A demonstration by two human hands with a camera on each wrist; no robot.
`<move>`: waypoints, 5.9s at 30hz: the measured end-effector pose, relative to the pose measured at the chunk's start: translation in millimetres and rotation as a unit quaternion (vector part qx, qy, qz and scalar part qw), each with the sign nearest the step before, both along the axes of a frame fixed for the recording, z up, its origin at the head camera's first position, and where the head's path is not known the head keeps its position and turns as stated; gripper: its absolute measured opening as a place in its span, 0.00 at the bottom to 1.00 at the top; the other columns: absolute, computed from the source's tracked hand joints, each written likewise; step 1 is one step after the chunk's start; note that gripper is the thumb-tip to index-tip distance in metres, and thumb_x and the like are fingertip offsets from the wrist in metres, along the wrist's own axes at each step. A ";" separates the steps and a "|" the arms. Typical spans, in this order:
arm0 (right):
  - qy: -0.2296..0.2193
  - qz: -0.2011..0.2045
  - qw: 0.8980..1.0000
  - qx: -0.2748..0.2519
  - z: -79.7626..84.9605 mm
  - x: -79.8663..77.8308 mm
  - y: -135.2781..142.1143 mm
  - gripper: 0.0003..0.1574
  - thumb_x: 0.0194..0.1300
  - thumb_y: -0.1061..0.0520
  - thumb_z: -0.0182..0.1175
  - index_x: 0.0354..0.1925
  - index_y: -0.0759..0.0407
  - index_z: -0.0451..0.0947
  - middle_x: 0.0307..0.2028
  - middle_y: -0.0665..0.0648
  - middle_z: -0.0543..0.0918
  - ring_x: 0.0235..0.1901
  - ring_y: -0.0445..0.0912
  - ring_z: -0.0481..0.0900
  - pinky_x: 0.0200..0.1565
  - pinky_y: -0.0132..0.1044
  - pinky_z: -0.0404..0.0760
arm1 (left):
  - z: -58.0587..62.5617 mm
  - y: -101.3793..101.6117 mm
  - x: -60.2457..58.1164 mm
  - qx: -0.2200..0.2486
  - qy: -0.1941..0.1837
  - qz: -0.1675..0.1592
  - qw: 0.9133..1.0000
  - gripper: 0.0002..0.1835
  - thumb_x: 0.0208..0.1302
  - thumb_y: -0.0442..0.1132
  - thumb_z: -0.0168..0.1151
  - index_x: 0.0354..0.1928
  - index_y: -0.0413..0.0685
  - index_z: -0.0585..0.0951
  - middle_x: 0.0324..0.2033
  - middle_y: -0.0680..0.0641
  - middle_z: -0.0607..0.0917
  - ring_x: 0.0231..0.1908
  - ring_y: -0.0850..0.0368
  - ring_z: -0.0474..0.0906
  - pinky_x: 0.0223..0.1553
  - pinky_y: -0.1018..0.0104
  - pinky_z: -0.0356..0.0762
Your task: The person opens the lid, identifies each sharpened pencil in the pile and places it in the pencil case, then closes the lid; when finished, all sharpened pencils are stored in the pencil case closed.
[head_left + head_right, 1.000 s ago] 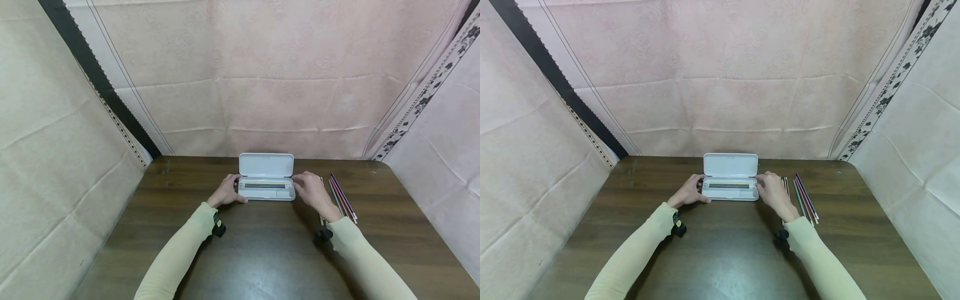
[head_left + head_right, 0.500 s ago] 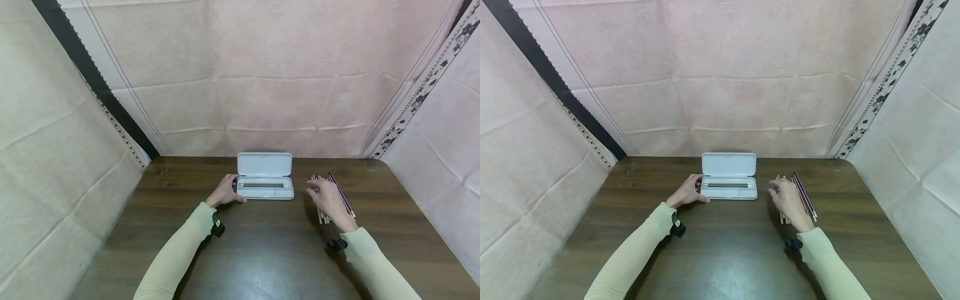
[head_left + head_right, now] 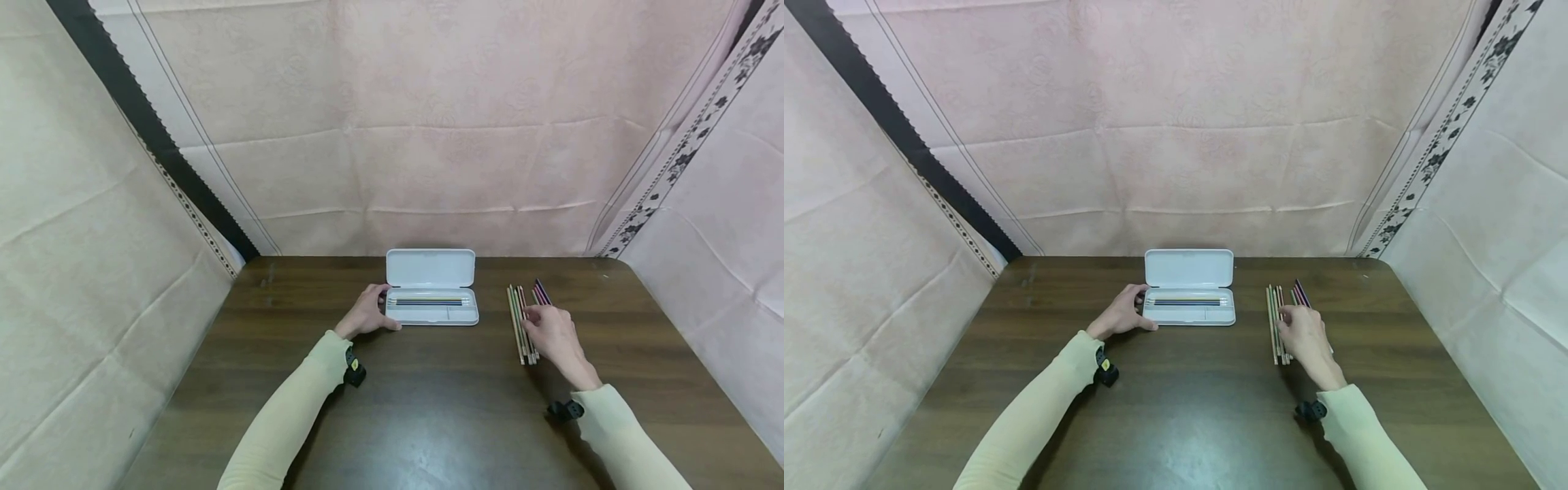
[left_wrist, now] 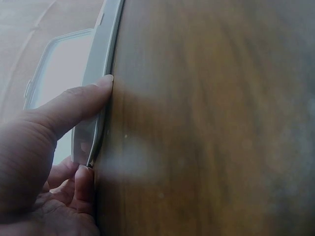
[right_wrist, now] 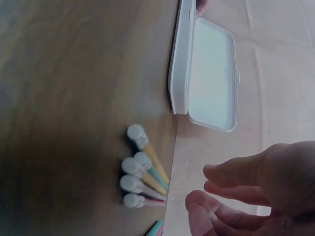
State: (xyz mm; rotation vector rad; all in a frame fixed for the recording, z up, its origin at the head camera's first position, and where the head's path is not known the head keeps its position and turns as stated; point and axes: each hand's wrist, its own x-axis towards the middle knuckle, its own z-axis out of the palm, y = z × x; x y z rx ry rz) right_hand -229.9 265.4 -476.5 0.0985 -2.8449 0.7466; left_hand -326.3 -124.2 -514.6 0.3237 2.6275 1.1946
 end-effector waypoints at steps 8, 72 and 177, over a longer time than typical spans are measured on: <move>-0.038 -0.005 0.999 0.009 -8.1 5.3 9.8 0.18 0.73 0.63 0.64 0.54 0.75 0.86 0.49 0.75 0.91 0.47 0.68 0.90 0.48 0.63 0.86 | -0.8 0.5 -0.5 0.001 0.004 0.000 1.000 0.52 0.55 0.40 0.87 0.80 0.43 0.68 0.72 0.38 0.72 0.69 0.41 0.73 0.74 0.45 0.75; -0.046 -0.086 0.995 -0.024 -5.7 9.8 15.0 0.11 0.63 0.61 0.69 0.40 0.69 0.90 0.36 0.68 0.91 0.35 0.60 0.85 0.37 0.51 0.80 | -0.2 -0.1 0.5 -0.001 0.000 -0.003 1.000 0.53 0.56 0.42 0.86 0.81 0.44 0.67 0.73 0.38 0.72 0.70 0.42 0.72 0.73 0.44 0.75; 0.042 0.198 0.974 0.100 -20.7 -101.6 -108.2 0.11 0.72 0.71 0.66 0.45 0.64 0.94 0.37 0.63 0.89 0.33 0.50 0.81 0.44 0.47 0.87 | -1.0 -0.2 -1.5 -0.009 -0.006 0.002 1.000 0.53 0.57 0.43 0.86 0.82 0.45 0.66 0.75 0.38 0.70 0.71 0.41 0.71 0.77 0.43 0.72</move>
